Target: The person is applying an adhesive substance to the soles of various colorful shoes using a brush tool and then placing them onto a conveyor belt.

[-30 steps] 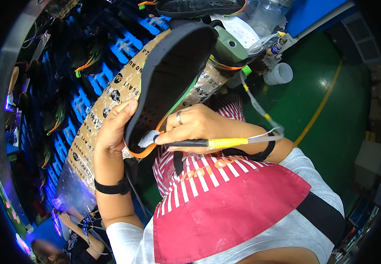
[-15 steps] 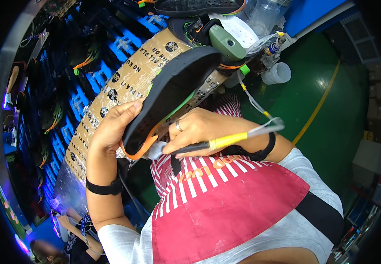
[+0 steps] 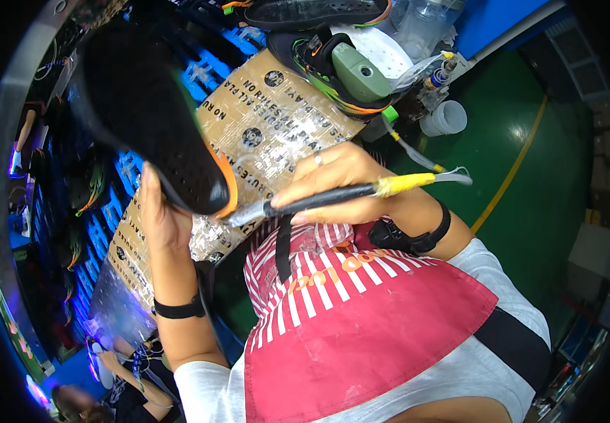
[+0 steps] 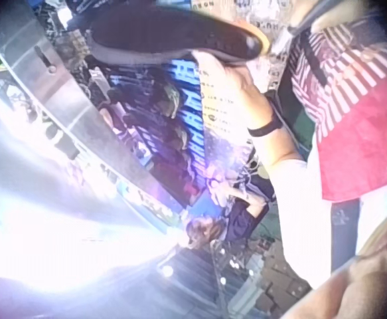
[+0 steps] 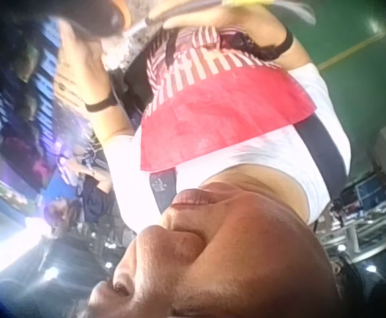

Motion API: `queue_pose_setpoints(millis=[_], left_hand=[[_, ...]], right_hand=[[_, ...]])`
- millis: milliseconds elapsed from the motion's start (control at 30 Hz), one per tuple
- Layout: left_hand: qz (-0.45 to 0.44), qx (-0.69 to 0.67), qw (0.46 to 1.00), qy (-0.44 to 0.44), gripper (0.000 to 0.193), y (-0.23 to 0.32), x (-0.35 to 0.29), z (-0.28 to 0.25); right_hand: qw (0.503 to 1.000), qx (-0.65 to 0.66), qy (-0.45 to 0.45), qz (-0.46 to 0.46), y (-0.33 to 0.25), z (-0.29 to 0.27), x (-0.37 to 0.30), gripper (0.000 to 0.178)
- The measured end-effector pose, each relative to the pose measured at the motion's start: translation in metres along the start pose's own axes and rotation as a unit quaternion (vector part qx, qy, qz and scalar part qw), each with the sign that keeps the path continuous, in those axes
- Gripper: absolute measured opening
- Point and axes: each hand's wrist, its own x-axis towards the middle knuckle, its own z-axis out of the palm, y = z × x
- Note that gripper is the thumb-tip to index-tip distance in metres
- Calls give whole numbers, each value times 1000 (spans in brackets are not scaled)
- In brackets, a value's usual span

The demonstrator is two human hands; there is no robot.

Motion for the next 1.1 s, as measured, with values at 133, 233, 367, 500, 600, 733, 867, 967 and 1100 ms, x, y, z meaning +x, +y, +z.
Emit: queue_pose_setpoints(millis=[133, 233, 367, 500, 600, 733, 867, 967, 1100], left_hand=[[0, -166, 986, -29, 72, 4, -8, -8], [-111, -198, 974, 18, 72, -12, -22, -9], [-184, -414, 891, -21, 75, -45, -39, -8], [-186, -404, 895, -16, 74, -59, -43, -5], [-160, -354, 921, -36, 71, -59, -42, 4], [-98, -318, 935, -118, 71, -60, -40, 21], [-137, -321, 934, 72, 61, -67, -41, 36], [-114, -317, 930, -147, 68, -76, -46, 40], [-51, -101, 994, -14, 77, -91, -53, 29]], right_hand=[[998, -8, 66, -12, -3, -9, 2, 26], [992, 23, 124, -14, -6, -11, 3, 28], [979, 20, 196, 46, -9, -10, 1, 27], [963, 57, 227, 130, -13, -4, 3, 26], [971, 41, 208, 107, -16, 1, 12, 21], [973, 13, 221, 61, -21, 15, 34, 18], [949, -69, 306, -20, -17, 24, 62, 19], [898, -195, 382, -102, -5, 26, 76, 13], [890, -302, 335, -64, 6, 39, 77, 20]])
